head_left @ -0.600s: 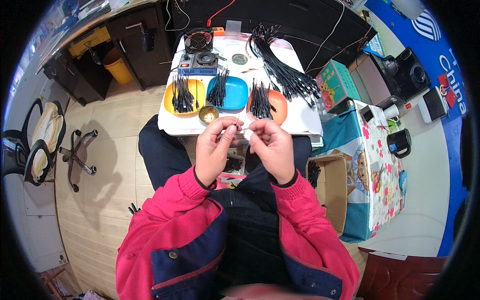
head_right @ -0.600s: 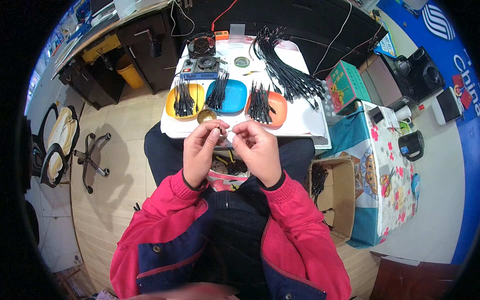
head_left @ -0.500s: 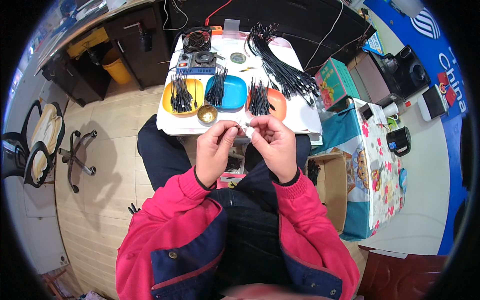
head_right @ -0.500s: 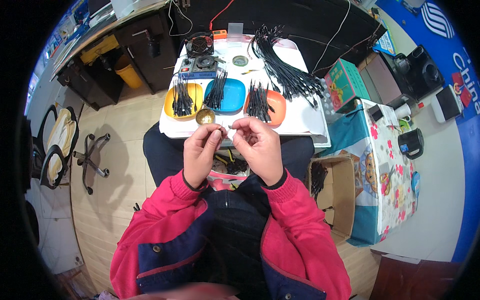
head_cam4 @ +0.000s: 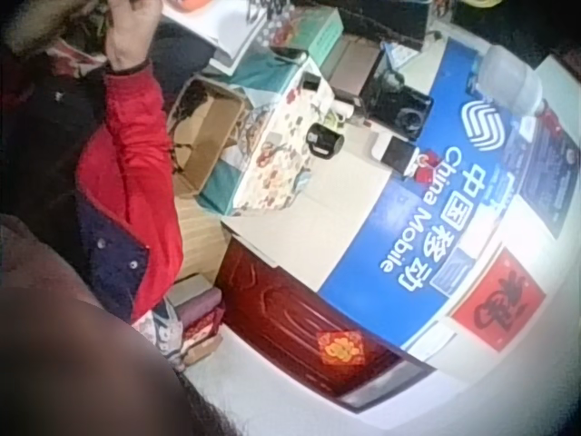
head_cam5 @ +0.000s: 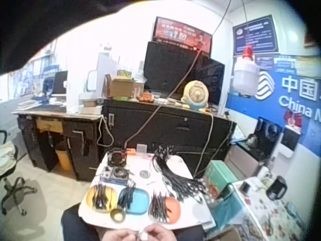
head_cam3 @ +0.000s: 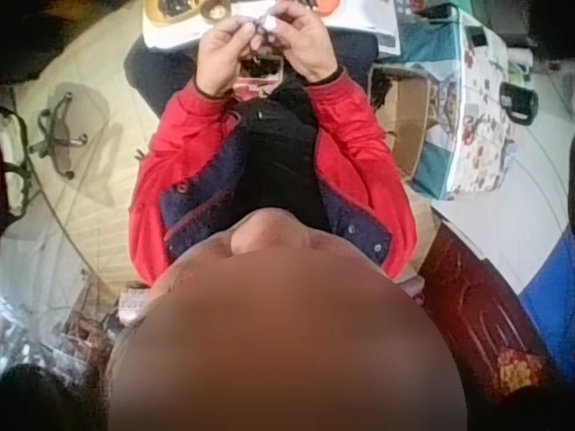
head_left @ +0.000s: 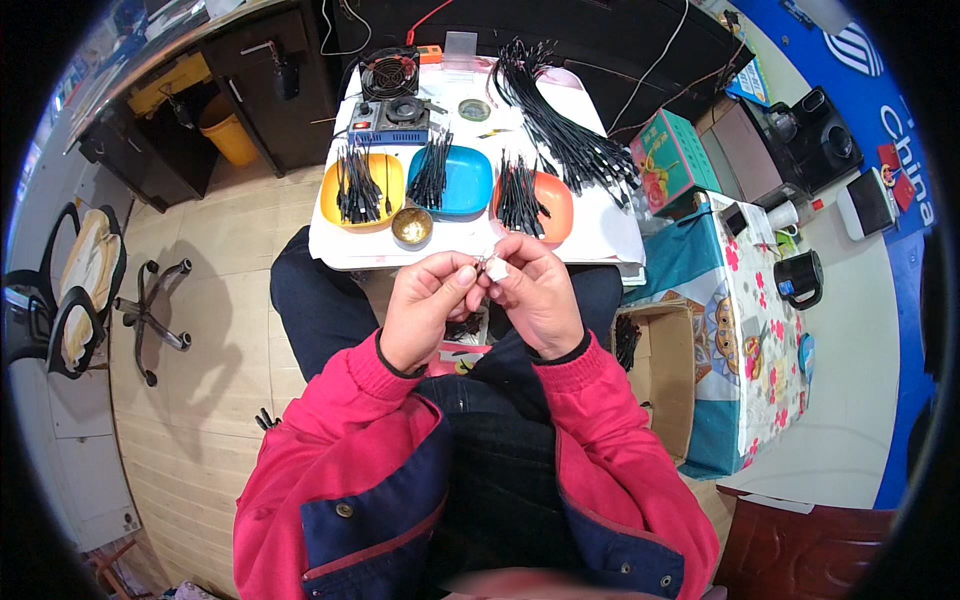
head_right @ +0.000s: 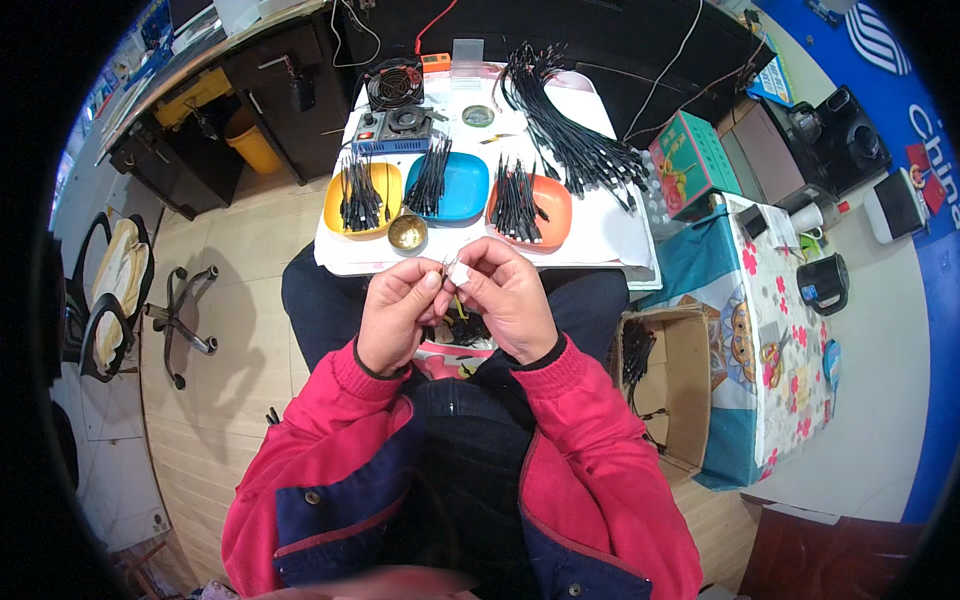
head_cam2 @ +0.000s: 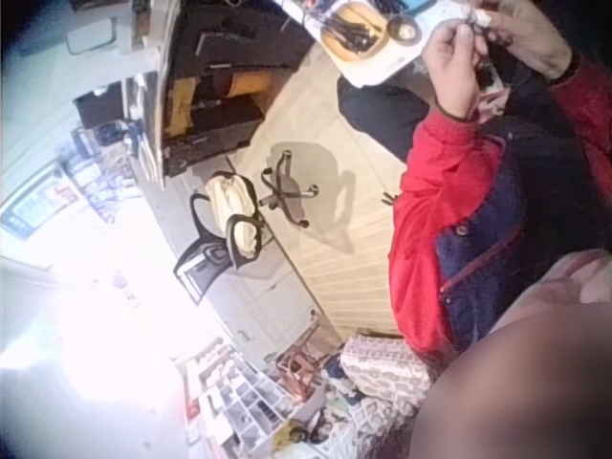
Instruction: The person sits at a table and repeatedly picks up black wires and small white connectors, then joins them together by hand. The person places the assembled units into a yellow tray and continues the process with additional wires and connectors.
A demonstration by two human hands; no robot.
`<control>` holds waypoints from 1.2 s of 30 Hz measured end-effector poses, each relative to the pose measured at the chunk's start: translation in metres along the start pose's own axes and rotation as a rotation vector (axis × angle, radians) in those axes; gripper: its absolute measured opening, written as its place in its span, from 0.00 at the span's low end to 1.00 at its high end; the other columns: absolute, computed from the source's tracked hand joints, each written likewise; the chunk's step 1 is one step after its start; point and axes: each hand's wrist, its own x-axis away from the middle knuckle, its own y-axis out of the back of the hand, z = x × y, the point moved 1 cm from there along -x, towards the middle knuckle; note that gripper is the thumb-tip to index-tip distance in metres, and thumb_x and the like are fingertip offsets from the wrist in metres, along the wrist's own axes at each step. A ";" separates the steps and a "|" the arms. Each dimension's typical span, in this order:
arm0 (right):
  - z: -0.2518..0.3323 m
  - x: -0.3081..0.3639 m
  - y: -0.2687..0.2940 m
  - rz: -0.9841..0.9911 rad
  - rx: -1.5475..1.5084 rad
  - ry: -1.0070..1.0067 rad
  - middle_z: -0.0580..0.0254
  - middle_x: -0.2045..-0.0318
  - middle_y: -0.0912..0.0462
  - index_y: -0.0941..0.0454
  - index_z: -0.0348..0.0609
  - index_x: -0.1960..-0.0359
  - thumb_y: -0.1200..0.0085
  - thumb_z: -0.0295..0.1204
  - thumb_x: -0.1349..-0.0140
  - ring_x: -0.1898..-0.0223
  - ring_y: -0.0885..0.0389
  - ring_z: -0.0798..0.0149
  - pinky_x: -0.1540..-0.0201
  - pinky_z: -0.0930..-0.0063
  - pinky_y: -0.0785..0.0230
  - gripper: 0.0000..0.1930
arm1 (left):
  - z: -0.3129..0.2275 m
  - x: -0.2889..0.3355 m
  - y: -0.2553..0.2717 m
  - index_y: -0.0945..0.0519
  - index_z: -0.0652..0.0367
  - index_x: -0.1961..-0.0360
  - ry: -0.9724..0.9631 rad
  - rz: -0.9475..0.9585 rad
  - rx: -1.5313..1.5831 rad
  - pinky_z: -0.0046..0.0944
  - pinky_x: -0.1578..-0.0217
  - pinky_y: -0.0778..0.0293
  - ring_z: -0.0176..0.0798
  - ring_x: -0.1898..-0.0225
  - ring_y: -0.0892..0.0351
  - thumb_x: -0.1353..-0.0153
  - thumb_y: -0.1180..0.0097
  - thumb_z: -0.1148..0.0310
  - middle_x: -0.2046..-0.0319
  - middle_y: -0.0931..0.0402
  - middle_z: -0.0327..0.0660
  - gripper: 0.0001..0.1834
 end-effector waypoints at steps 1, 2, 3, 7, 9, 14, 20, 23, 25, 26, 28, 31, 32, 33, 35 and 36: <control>0.001 0.000 0.000 -0.012 0.011 -0.002 0.64 0.66 0.20 0.27 0.38 0.57 0.42 0.25 0.37 0.67 0.22 0.73 0.61 0.82 0.29 0.09 | -0.001 0.000 0.001 0.22 0.66 0.59 0.012 0.015 -0.014 0.22 0.79 0.46 0.21 0.80 0.39 0.30 0.51 0.73 0.77 0.26 0.34 0.08; 0.001 0.000 0.000 -0.024 0.022 -0.004 0.64 0.65 0.20 0.27 0.38 0.57 0.41 0.25 0.37 0.66 0.22 0.72 0.61 0.81 0.28 0.09 | -0.002 0.000 0.002 0.21 0.66 0.60 0.025 0.031 -0.027 0.22 0.79 0.46 0.21 0.80 0.40 0.30 0.51 0.73 0.77 0.25 0.35 0.08; 0.001 0.000 0.000 -0.033 0.037 -0.007 0.63 0.65 0.20 0.27 0.38 0.57 0.41 0.25 0.37 0.66 0.21 0.72 0.60 0.80 0.28 0.10 | -0.003 0.001 0.002 0.21 0.67 0.60 0.038 0.046 -0.042 0.22 0.79 0.46 0.21 0.81 0.40 0.31 0.51 0.73 0.77 0.25 0.35 0.08; -0.002 -0.001 0.004 0.042 0.113 0.089 0.65 0.63 0.21 0.26 0.37 0.56 0.42 0.23 0.37 0.63 0.21 0.73 0.57 0.81 0.27 0.10 | -0.003 0.003 0.005 0.20 0.67 0.61 0.064 0.053 -0.048 0.22 0.79 0.45 0.21 0.81 0.40 0.31 0.51 0.73 0.77 0.24 0.36 0.09; -0.005 0.000 0.005 0.060 -0.032 0.042 0.64 0.64 0.21 0.27 0.37 0.56 0.43 0.23 0.36 0.63 0.20 0.72 0.57 0.79 0.26 0.10 | -0.002 0.003 0.005 0.20 0.68 0.60 0.052 0.055 -0.017 0.22 0.79 0.45 0.21 0.82 0.40 0.31 0.50 0.73 0.77 0.23 0.37 0.09; -0.014 -0.003 0.004 0.112 -0.265 -0.034 0.62 0.64 0.21 0.27 0.38 0.57 0.45 0.23 0.35 0.63 0.20 0.69 0.58 0.77 0.25 0.08 | 0.004 0.002 0.007 0.20 0.68 0.58 -0.003 0.064 0.058 0.23 0.79 0.44 0.21 0.80 0.38 0.31 0.50 0.73 0.76 0.23 0.38 0.09; -0.010 -0.003 0.006 0.058 -0.135 0.037 0.64 0.64 0.22 0.27 0.38 0.57 0.48 0.23 0.35 0.65 0.22 0.73 0.59 0.80 0.28 0.06 | 0.002 0.001 0.011 0.19 0.69 0.56 -0.117 0.098 -0.317 0.25 0.72 0.31 0.25 0.74 0.27 0.33 0.47 0.76 0.71 0.20 0.40 0.09; -0.009 -0.005 0.006 0.098 0.002 0.145 0.67 0.59 0.25 0.27 0.39 0.57 0.48 0.23 0.35 0.63 0.25 0.76 0.60 0.83 0.31 0.06 | 0.001 0.000 0.013 0.18 0.70 0.57 -0.170 0.117 -0.490 0.28 0.67 0.25 0.29 0.69 0.22 0.36 0.45 0.78 0.68 0.19 0.41 0.08; -0.013 -0.005 0.008 0.025 -0.018 0.030 0.67 0.58 0.26 0.29 0.40 0.55 0.49 0.24 0.35 0.62 0.25 0.75 0.60 0.81 0.30 0.08 | 0.005 -0.004 0.014 0.18 0.70 0.58 -0.185 0.104 -0.482 0.28 0.68 0.25 0.28 0.69 0.22 0.36 0.45 0.79 0.68 0.19 0.41 0.08; -0.014 -0.004 0.009 0.061 -0.149 -0.074 0.67 0.59 0.26 0.31 0.41 0.53 0.49 0.25 0.34 0.60 0.25 0.73 0.59 0.77 0.28 0.10 | 0.008 -0.005 0.015 0.18 0.70 0.57 -0.165 0.096 -0.509 0.28 0.68 0.26 0.28 0.69 0.22 0.36 0.45 0.79 0.69 0.19 0.41 0.08; -0.019 -0.007 0.017 0.068 -0.198 -0.133 0.66 0.58 0.26 0.31 0.41 0.52 0.48 0.26 0.34 0.61 0.24 0.72 0.59 0.77 0.28 0.11 | 0.014 -0.008 0.017 0.17 0.69 0.57 -0.132 0.059 -0.418 0.27 0.68 0.27 0.28 0.70 0.23 0.36 0.45 0.79 0.70 0.20 0.40 0.08; -0.020 -0.022 0.044 -0.032 -0.102 -0.104 0.67 0.63 0.24 0.29 0.40 0.49 0.48 0.28 0.33 0.66 0.23 0.72 0.59 0.80 0.29 0.13 | 0.020 -0.017 0.024 0.17 0.68 0.58 0.004 -0.026 -0.231 0.23 0.74 0.35 0.22 0.75 0.30 0.34 0.45 0.76 0.74 0.21 0.37 0.08; -0.013 -0.032 0.063 -0.154 0.118 -0.067 0.69 0.67 0.24 0.28 0.39 0.50 0.48 0.29 0.33 0.68 0.24 0.73 0.60 0.80 0.29 0.12 | 0.021 -0.020 0.027 0.17 0.67 0.59 0.034 -0.044 -0.220 0.23 0.75 0.38 0.22 0.77 0.32 0.34 0.45 0.75 0.75 0.22 0.36 0.08; -0.005 -0.045 0.084 -0.222 0.341 -0.015 0.71 0.70 0.24 0.26 0.39 0.51 0.47 0.30 0.33 0.70 0.24 0.73 0.62 0.80 0.28 0.12 | 0.022 -0.024 0.030 0.17 0.67 0.60 0.073 -0.070 -0.177 0.22 0.77 0.41 0.21 0.78 0.34 0.34 0.45 0.74 0.76 0.23 0.35 0.08; 0.007 -0.082 0.129 -0.507 0.794 0.040 0.68 0.76 0.21 0.22 0.36 0.57 0.46 0.31 0.34 0.77 0.23 0.73 0.69 0.79 0.28 0.11 | 0.025 -0.028 0.034 0.17 0.67 0.60 0.105 -0.096 -0.143 0.22 0.78 0.45 0.20 0.80 0.37 0.33 0.45 0.73 0.77 0.24 0.34 0.08; 0.011 -0.098 0.148 -0.542 0.896 0.101 0.64 0.78 0.20 0.20 0.33 0.61 0.46 0.31 0.36 0.79 0.22 0.71 0.72 0.77 0.28 0.11 | 0.026 -0.030 0.035 0.17 0.67 0.60 0.116 -0.106 -0.120 0.22 0.79 0.45 0.20 0.80 0.37 0.33 0.46 0.73 0.77 0.24 0.34 0.09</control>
